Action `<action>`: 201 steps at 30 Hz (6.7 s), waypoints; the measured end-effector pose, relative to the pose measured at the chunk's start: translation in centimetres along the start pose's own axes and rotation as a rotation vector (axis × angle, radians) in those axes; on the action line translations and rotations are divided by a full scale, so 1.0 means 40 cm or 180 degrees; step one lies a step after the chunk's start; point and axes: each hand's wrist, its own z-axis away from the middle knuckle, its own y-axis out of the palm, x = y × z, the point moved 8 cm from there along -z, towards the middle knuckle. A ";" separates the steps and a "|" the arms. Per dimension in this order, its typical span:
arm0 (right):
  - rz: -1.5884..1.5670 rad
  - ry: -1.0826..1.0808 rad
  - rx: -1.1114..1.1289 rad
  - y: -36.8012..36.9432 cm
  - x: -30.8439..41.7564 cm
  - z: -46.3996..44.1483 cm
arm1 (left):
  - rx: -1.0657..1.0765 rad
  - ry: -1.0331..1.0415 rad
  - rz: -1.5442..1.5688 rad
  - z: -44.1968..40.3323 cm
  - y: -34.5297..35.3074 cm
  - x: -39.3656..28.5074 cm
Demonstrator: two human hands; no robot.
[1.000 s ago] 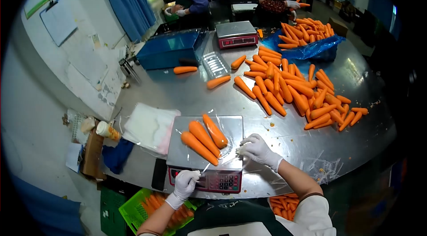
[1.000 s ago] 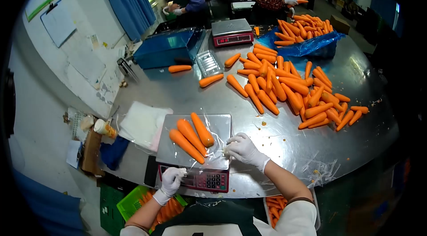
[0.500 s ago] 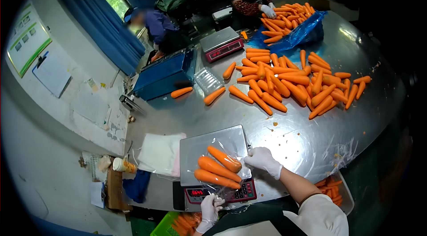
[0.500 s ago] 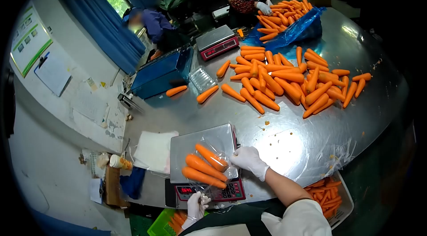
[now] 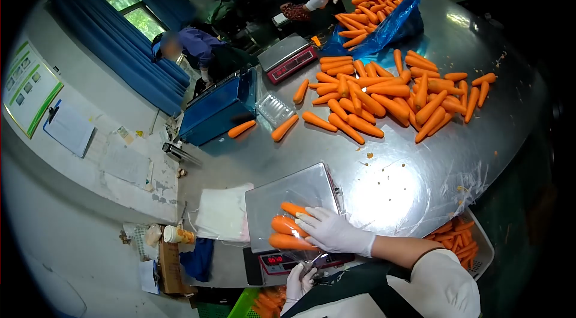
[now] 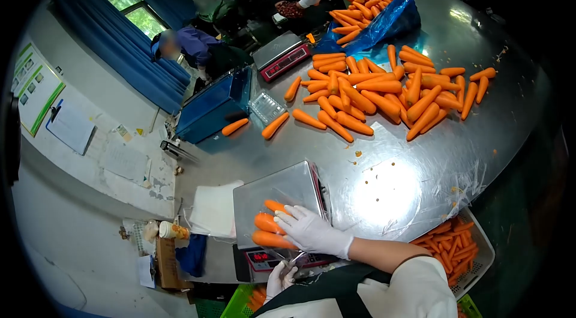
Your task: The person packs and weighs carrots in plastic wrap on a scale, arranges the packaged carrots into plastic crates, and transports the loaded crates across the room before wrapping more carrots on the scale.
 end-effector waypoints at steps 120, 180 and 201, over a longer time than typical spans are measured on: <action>0.1607 0.2590 -0.0142 -0.009 -0.767 0.141 | 0.0417 0.4405 -0.5093 -0.115 0.348 -0.310; -0.2025 0.1184 0.1405 0.047 -0.181 -0.006 | 0.0655 0.4902 -0.4374 0.057 0.396 -0.323; -0.3659 0.2928 -0.0419 0.164 -0.706 0.003 | 0.0227 0.5000 -0.5053 0.001 0.405 -0.256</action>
